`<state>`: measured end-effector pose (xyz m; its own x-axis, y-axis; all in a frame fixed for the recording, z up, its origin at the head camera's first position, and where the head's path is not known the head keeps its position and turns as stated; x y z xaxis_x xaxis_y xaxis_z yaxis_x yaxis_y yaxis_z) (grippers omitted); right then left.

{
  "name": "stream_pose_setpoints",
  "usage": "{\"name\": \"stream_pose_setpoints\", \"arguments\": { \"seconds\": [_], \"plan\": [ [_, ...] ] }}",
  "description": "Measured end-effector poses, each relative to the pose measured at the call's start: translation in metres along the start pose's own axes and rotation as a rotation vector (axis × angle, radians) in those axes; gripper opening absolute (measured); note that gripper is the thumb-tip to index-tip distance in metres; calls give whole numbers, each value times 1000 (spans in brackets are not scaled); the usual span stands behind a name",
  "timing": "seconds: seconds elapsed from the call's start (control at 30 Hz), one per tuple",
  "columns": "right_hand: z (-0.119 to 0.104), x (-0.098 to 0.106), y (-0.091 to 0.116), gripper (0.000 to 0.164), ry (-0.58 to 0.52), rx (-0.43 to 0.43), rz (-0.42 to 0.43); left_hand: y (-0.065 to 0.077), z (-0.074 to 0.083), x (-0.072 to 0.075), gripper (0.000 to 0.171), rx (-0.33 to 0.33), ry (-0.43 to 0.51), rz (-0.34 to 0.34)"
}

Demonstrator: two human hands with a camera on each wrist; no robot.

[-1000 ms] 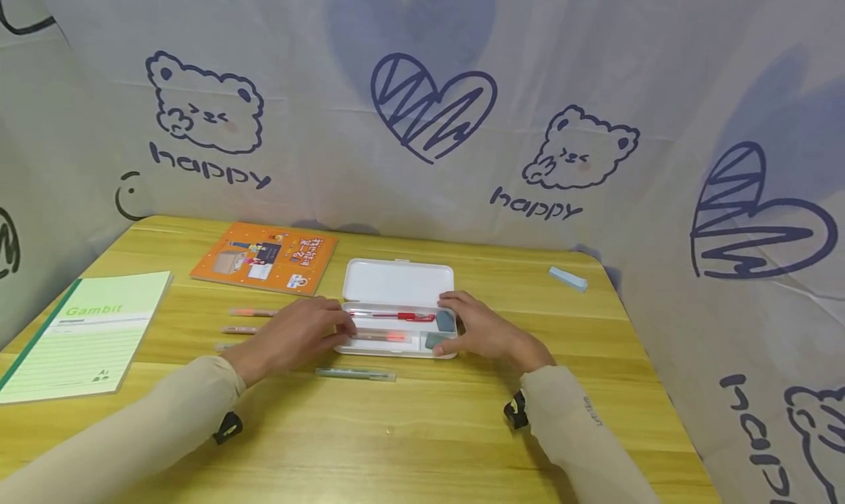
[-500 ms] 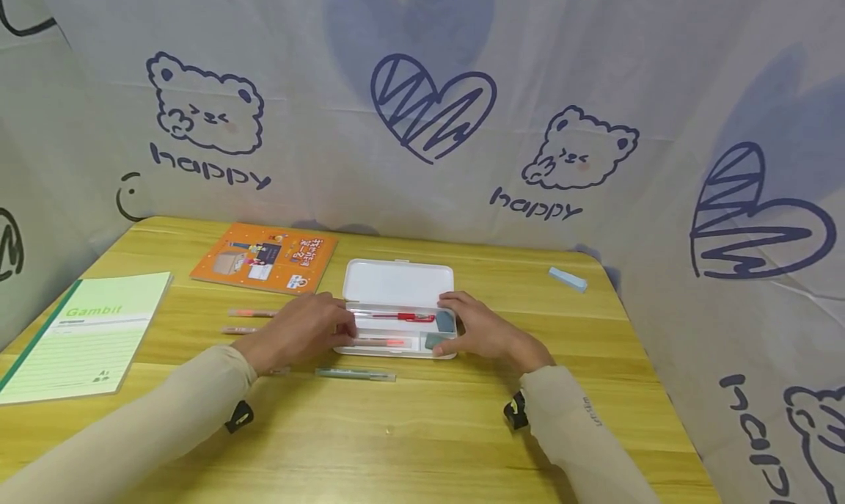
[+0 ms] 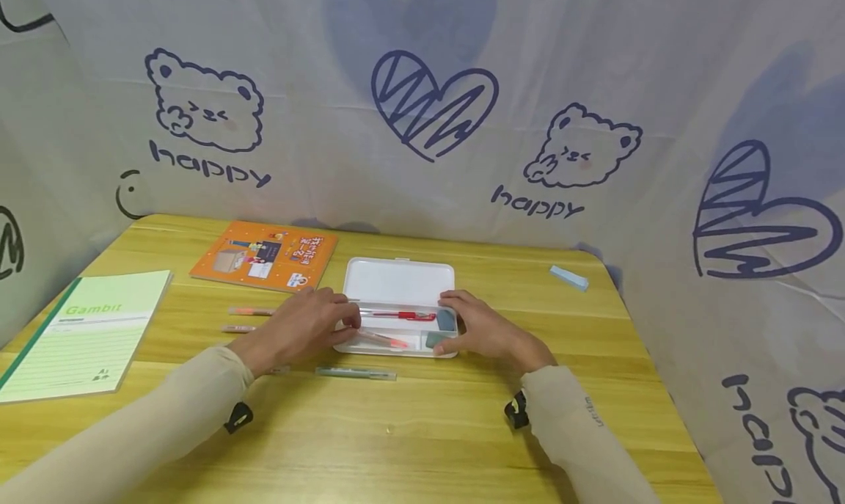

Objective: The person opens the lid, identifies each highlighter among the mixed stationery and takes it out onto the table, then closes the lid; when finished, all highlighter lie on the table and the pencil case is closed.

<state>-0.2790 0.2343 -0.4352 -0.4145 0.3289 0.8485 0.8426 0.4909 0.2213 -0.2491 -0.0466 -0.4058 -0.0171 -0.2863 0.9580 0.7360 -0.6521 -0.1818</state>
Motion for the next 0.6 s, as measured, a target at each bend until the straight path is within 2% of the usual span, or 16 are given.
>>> {"name": "stream_pose_setpoints", "arguments": {
  "seconds": [0.4, 0.6],
  "plan": [
    [0, 0, 0, 95, 11, 7, 2, 6, -1, 4, 6, -17, 2, 58],
    [1, 0, 0, 96, 15, 12, 6, 15, -3, 9, 6, -11, 106, 92]
  ]
}}
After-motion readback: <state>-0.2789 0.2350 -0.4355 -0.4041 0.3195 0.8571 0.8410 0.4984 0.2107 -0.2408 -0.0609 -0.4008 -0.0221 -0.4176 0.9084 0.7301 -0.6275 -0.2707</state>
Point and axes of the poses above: each hand's wrist, its own y-axis away from the middle knuckle, its own x-axis out of the back of the hand, z = x × y, the point moved 5 cm from there along -y, towards the middle knuckle, and after that the axes turned 8 degrees about y, right-handed, at the moved point
